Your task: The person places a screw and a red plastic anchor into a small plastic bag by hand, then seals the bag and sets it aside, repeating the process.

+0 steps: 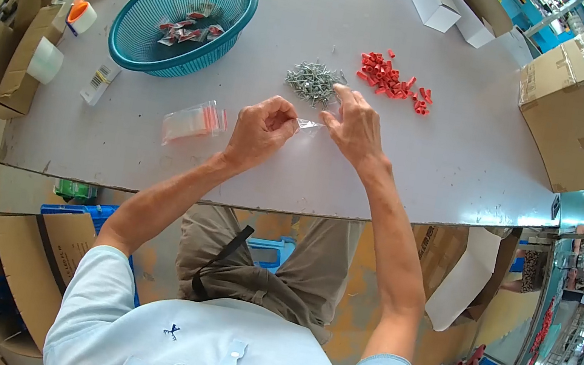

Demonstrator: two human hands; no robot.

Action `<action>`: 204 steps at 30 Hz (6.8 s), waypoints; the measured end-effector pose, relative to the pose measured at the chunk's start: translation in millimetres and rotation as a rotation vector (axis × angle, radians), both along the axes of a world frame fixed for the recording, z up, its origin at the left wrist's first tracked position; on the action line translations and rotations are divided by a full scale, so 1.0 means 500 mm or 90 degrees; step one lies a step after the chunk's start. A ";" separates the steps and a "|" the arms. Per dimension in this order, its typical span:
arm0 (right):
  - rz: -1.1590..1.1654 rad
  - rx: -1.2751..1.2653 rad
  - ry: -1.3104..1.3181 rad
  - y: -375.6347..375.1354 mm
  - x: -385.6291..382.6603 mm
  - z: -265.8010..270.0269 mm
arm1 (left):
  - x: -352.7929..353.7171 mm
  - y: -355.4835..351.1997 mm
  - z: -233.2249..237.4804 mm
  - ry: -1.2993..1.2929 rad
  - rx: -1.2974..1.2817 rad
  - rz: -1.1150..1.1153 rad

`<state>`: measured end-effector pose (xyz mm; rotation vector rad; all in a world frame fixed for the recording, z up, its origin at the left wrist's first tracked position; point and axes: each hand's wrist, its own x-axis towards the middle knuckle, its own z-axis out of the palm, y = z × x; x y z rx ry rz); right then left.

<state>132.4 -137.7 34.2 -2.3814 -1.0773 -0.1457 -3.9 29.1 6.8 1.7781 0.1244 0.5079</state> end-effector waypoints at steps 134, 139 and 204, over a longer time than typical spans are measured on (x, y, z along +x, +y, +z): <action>-0.050 0.206 0.089 0.022 -0.026 0.026 | 0.023 0.074 0.037 0.079 -0.254 0.095; -0.002 0.088 0.078 0.052 -0.044 0.011 | 0.025 0.072 0.032 0.060 -0.246 0.111; -0.252 -0.120 0.183 -0.280 0.294 0.024 | 0.033 0.011 -0.009 0.028 -0.057 -0.051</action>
